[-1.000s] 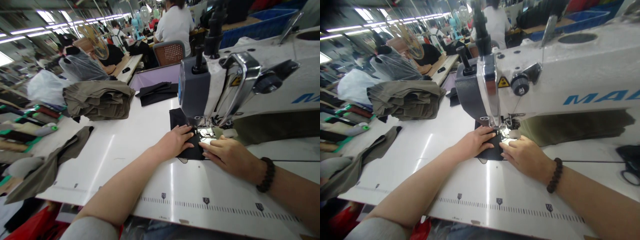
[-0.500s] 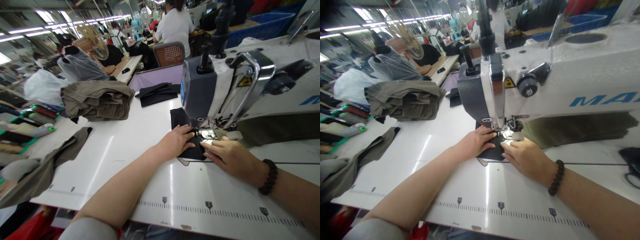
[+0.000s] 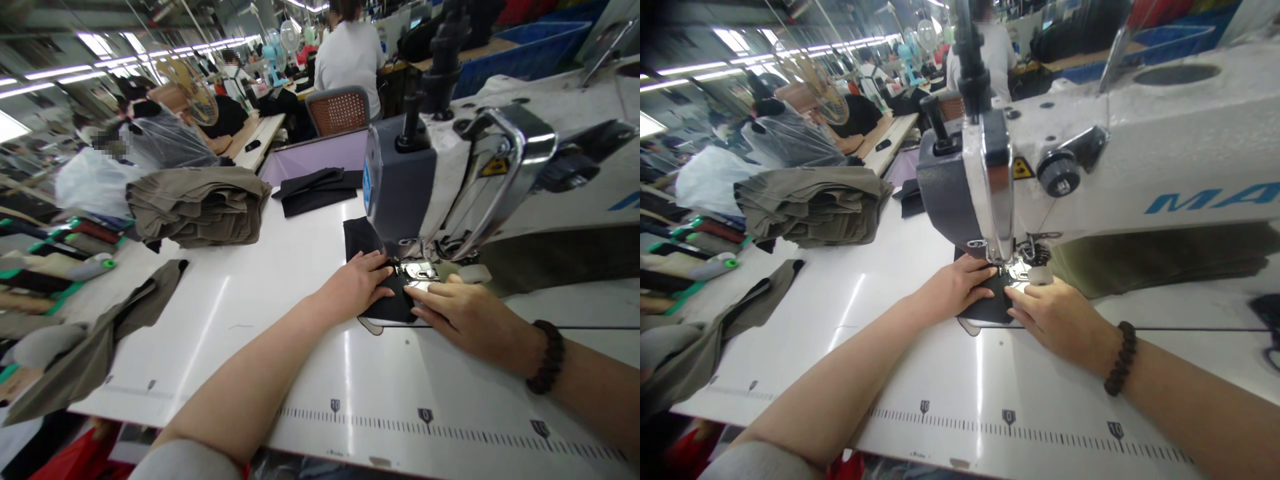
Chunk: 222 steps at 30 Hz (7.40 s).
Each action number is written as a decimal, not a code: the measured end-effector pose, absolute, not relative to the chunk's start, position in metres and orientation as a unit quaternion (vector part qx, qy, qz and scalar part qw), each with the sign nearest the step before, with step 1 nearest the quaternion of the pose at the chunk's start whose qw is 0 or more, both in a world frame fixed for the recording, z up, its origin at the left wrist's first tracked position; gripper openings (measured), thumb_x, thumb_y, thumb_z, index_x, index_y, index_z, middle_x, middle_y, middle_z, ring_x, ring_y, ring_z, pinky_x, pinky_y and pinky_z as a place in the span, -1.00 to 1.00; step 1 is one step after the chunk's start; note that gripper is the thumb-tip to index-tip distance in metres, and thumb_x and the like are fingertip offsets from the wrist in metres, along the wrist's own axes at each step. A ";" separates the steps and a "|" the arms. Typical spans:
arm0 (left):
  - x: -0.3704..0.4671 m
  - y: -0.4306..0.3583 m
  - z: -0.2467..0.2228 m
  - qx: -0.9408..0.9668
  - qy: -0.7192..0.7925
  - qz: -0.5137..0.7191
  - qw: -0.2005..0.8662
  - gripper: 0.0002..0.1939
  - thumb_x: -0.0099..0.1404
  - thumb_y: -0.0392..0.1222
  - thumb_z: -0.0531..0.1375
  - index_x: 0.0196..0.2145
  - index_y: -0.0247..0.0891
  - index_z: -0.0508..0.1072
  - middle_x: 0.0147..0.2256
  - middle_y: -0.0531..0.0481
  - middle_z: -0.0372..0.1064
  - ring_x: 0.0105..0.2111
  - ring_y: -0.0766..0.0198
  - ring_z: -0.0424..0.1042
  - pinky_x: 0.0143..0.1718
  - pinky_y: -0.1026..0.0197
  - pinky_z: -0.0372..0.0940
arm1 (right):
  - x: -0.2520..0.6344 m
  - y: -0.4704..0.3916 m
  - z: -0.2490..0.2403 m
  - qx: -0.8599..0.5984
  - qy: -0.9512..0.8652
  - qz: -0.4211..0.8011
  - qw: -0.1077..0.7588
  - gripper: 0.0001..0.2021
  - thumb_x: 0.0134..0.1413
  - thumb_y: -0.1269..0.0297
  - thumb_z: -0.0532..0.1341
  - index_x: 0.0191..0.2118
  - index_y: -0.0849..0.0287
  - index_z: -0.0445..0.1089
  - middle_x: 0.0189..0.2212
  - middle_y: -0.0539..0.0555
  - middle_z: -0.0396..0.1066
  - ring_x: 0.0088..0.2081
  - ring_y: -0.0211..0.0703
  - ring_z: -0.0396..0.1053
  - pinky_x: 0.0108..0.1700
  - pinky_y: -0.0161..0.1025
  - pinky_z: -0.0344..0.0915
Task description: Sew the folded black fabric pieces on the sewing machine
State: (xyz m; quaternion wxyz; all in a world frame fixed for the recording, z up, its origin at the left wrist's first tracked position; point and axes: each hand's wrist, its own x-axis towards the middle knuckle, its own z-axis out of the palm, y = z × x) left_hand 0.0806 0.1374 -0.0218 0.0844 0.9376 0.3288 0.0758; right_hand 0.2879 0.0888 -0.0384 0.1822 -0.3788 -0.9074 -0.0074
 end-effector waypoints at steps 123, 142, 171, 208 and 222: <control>0.092 0.099 0.007 0.961 0.254 -0.019 0.105 -0.77 0.33 -0.33 -0.04 -0.22 -0.41 0.40 -0.18 -0.16 0.34 -0.16 0.18 0.31 -0.14 0.18 0.30 | 0.292 0.083 -0.031 -0.310 -0.931 0.051 0.187 -0.70 0.22 0.20 -0.03 -0.26 0.21 0.40 -0.59 -0.03 0.26 -0.55 -0.30 0.18 -0.38 -0.22 0.02; 0.089 0.121 -0.014 0.949 0.297 0.064 0.077 -0.81 0.29 -0.37 0.03 -0.16 -0.42 0.35 -0.13 -0.18 0.30 -0.05 0.17 0.27 -0.03 0.18 0.25 | 0.287 0.092 -0.046 -0.398 -0.899 -0.038 0.177 -0.65 0.20 0.15 -0.03 -0.07 0.23 0.33 -0.41 0.08 0.43 -0.45 -0.20 0.30 -0.35 -0.22 0.13; 0.078 0.132 -0.029 0.876 0.477 0.071 -0.001 -0.65 0.27 -0.42 -0.09 0.02 -0.46 0.15 -0.03 -0.36 0.20 0.00 0.02 0.25 -0.12 0.03 0.28 | 0.293 0.089 -0.050 -0.371 -0.897 -0.005 0.240 -0.70 0.17 0.20 0.02 -0.07 0.17 0.34 -0.35 0.05 0.45 -0.38 -0.18 0.39 -0.33 -0.20 0.29; 0.069 0.132 -0.036 0.912 0.369 0.179 0.006 -0.74 0.25 -0.39 0.02 -0.16 -0.33 0.43 -0.26 -0.11 0.39 -0.27 0.22 0.36 -0.26 0.17 0.37 | 0.380 0.078 -0.012 -0.499 -0.856 -0.125 0.058 -0.78 0.12 0.37 0.00 -0.33 0.22 0.40 -0.35 0.11 0.40 -0.33 -0.13 0.31 -0.20 -0.14 0.17; 0.070 0.133 -0.037 0.912 0.374 0.170 0.010 -0.73 0.24 -0.40 0.01 -0.15 -0.34 0.42 -0.24 -0.12 0.39 -0.25 0.20 0.36 -0.24 0.15 0.37 | 0.390 0.082 -0.013 -0.531 -0.826 -0.098 0.164 -0.74 0.16 0.39 -0.08 -0.30 0.22 0.36 -0.29 0.13 0.40 -0.26 -0.13 0.35 -0.22 -0.17 0.27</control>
